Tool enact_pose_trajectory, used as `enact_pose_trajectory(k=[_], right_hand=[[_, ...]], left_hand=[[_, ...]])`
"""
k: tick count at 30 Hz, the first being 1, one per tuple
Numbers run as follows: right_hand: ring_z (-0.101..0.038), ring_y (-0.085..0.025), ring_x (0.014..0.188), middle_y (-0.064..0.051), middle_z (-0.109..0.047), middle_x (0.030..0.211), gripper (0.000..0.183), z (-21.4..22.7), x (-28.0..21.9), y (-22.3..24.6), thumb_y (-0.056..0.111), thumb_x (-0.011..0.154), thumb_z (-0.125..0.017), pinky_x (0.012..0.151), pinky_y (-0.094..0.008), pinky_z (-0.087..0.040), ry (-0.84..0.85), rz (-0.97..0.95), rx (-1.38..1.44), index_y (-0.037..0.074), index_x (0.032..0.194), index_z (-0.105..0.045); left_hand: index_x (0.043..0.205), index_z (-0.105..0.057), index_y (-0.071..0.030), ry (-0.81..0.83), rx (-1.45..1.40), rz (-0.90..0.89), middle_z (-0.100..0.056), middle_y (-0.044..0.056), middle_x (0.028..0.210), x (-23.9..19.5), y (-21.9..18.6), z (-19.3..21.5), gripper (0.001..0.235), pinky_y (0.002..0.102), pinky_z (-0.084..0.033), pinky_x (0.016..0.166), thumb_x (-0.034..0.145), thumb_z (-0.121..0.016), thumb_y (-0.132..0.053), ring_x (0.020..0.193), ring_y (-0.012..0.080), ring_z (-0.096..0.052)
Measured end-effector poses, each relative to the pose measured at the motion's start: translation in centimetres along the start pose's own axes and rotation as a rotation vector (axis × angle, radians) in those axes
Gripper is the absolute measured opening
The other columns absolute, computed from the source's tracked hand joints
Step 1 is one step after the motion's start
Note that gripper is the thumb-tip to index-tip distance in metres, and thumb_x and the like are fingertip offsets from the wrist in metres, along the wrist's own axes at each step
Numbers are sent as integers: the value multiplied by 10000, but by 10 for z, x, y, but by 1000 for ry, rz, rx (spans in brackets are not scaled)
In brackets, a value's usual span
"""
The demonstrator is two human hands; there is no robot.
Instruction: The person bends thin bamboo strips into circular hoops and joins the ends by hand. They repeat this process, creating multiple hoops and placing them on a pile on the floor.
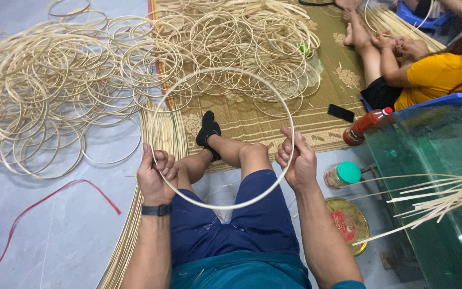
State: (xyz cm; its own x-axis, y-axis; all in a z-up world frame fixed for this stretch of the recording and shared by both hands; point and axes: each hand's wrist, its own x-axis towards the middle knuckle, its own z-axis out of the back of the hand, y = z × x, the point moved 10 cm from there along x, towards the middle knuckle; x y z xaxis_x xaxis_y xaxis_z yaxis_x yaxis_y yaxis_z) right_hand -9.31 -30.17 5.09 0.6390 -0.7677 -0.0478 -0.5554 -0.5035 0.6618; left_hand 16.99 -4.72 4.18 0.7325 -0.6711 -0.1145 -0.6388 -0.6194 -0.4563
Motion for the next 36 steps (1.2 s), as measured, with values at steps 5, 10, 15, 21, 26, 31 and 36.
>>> enact_pose_trajectory(k=[5, 10, 15, 21, 26, 31, 36], right_hand=[[-503, -157, 642, -25, -492, 734, 457, -13, -10, -19, 358, 1145, -363, 582, -316, -454, 65, -3, 164, -33, 1189, -596], [-623, -294, 784, -138, -580, 778, 556, -23, -39, -74, 440, 1110, -208, 822, -447, -532, 42, -173, 93, 20, 960, -539], [-627, -337, 777, -131, -587, 782, 608, -42, -61, -79, 448, 1184, -215, 843, -528, -554, 346, -152, 165, 60, 859, -553], [-672, -192, 846, -98, -689, 913, 436, -6, -35, -39, 390, 1074, -420, 771, -365, -534, 41, 55, -559, 22, 1113, -651], [-603, -149, 500, -116, -684, 724, 376, 29, -16, -68, 272, 1031, -538, 460, -303, -469, 118, -309, -997, -11, 1238, -673], [-603, -138, 588, -104, -756, 840, 364, 9, 22, -32, 244, 1062, -577, 537, -286, -498, 73, -215, -1030, -11, 1272, -731], [-758, -163, 931, -70, -760, 1065, 273, -20, 50, -20, 147, 977, -618, 807, -322, -635, 35, 76, -575, 27, 1223, -629]], left_hand=[[735, -529, -62, -42, -69, -145, -381, -5, 592, -2, -4, 8, 533, 244, -305, 406, 1127, -464, -418, 484, 106, -351], [662, -506, -63, -71, -165, -162, -357, 11, 526, -3, 4, 7, 541, 267, -285, 360, 1107, -432, -362, 433, 131, -323], [617, -480, -76, -108, -173, -174, -356, 13, 516, -10, -3, 8, 572, 278, -287, 352, 1111, -423, -359, 421, 142, -318], [654, -531, -75, -81, 0, -118, -368, 17, 529, -28, -14, 19, 570, 275, -305, 381, 1130, -411, -363, 435, 131, -320], [868, -653, -31, -220, 230, -176, -509, 23, 656, -73, -32, 74, 448, 299, -443, 531, 1118, -460, -349, 577, 143, -493], [1126, -671, -13, -735, 619, -347, -609, 41, 887, -134, -77, 146, 212, 304, -487, 661, 1076, -592, -203, 737, 122, -556], [1111, -677, 36, -400, 704, -386, -639, 79, 939, -137, -65, 71, 183, 304, -473, 686, 992, -635, -97, 753, 164, -557]])
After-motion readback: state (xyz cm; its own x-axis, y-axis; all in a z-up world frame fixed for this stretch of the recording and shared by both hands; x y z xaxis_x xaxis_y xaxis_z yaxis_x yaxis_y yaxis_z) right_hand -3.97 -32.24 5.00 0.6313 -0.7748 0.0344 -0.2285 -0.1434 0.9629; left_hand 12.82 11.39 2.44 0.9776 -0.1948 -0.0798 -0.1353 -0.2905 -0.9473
